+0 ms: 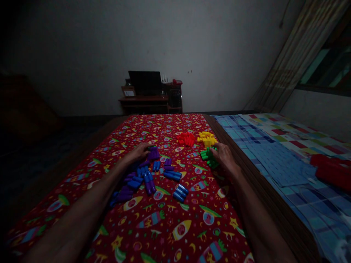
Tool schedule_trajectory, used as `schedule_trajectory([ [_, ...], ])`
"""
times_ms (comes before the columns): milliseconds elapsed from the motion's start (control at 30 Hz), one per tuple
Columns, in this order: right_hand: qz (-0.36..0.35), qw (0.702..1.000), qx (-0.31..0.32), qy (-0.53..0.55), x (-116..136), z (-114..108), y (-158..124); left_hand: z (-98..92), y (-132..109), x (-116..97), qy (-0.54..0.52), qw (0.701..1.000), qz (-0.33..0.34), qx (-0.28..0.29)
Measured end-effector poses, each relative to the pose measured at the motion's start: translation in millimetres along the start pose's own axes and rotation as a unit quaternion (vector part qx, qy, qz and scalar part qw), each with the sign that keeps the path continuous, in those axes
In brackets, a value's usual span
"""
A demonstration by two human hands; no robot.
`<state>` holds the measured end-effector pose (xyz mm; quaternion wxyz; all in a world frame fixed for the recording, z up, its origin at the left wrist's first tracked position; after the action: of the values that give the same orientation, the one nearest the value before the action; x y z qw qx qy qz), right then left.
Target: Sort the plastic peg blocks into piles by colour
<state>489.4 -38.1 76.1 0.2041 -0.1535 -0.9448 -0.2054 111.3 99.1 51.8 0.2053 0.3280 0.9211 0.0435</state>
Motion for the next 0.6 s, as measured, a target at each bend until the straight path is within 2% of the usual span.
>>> schedule_trajectory([
  [167, 0.018, 0.999, 0.018, 0.022, 3, 0, -2, -3.0, -7, -5, 0.015, 1.0, -0.01, -0.024],
  [300, 0.018, 0.997, -0.02, 0.066, 11, -10, 0, -23.7, -19, -8, 0.035, 0.996, -0.049, -0.063],
  [367, 0.008, 0.993, -0.051, 0.108, 21, -16, -1, -35.0, -23, -18, 0.043, 0.992, -0.057, -0.103],
  [433, -0.008, 0.986, -0.05, 0.156, 38, -18, -8, -42.1, -26, -38, 0.03, 0.989, -0.046, -0.14],
  [467, -0.023, 0.982, -0.032, 0.182, 50, -17, -13, -42.8, -27, -52, 0.016, 0.988, -0.033, -0.149],
  [533, -0.068, 0.97, 0.033, 0.231, 77, -9, -29, -36.3, -27, -84, -0.026, 0.993, 0.007, -0.118],
  [600, -0.132, 0.952, 0.109, 0.255, 102, 3, -48, -23.5, -27, -118, -0.083, 0.993, 0.062, -0.062],
])
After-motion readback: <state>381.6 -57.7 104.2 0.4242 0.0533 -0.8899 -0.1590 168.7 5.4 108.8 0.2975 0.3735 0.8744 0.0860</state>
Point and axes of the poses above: each hand's wrist, its own y-axis towards the middle knuckle, its own z-axis out of the palm, x = y × z, the point moved 4 cm from there along y, towards the middle knuckle, and after that the axes turned 9 degrees about z, right-handed, at the moved point
